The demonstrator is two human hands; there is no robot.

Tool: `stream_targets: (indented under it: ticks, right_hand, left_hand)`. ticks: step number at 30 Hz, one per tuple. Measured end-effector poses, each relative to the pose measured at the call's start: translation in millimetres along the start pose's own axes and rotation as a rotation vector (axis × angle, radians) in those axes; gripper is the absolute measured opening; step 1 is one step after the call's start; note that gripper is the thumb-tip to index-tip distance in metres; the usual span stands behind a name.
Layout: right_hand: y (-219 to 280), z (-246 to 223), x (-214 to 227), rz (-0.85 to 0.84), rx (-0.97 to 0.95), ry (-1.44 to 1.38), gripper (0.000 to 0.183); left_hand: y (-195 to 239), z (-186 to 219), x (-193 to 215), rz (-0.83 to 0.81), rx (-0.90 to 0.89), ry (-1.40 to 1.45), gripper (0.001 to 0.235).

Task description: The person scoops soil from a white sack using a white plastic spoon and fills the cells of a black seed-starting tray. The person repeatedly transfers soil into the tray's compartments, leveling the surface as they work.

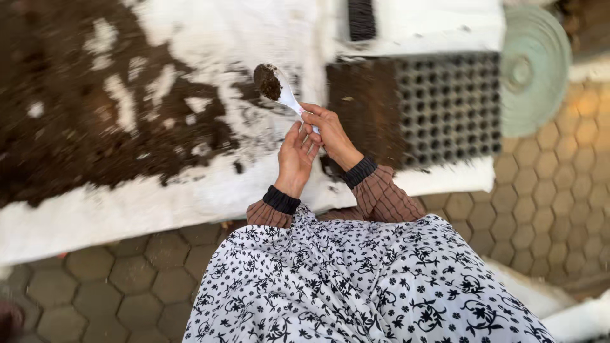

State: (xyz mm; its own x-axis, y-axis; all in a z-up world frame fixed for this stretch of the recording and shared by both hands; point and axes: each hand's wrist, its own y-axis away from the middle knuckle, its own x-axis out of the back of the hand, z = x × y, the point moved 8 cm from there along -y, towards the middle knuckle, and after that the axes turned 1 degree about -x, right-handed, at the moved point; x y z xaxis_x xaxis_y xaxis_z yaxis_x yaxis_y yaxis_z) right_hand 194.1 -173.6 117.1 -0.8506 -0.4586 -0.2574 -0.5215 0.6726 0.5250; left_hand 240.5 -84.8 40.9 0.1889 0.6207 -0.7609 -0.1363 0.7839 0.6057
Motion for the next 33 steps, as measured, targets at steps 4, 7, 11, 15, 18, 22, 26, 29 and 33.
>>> stream_targets:
  ticks: [4,7,11,15,18,22,26,29,33]
  right_hand:
    - [49,-13,135,0.207,0.045,-0.142,0.044]
    - [78,-19,222,0.331,0.1,-0.161,0.044]
    - [95,-26,303,0.467,0.198,-0.067,0.043]
    - [85,-16,342,0.52,0.204,-0.06,0.043]
    - [72,-7,351,0.497,0.202,-0.079,0.042]
    - [65,-8,348,0.485,0.215,-0.017,0.043]
    - [64,-13,345,0.535,0.21,0.08,0.045]
    - [64,-13,344,0.55,0.198,0.105,0.046]
    - [60,-13,345,0.545,0.221,0.117,0.047]
  left_hand:
    - [-11,-115,-38,-0.014,0.184,-0.198,0.052]
    - [-5,-184,-39,-0.029,0.345,-0.305,0.049]
    - [9,-245,-18,0.029,0.578,-0.363,0.049]
    - [16,-263,13,0.247,0.68,-0.36,0.05]
    - [14,-266,17,0.277,0.654,-0.31,0.05]
    - [23,-266,22,0.283,0.669,-0.321,0.052]
    - [27,-266,29,0.366,0.682,-0.292,0.055]
    - [25,-261,35,0.429,0.619,-0.264,0.052]
    - [22,-249,37,0.453,0.478,-0.187,0.046]
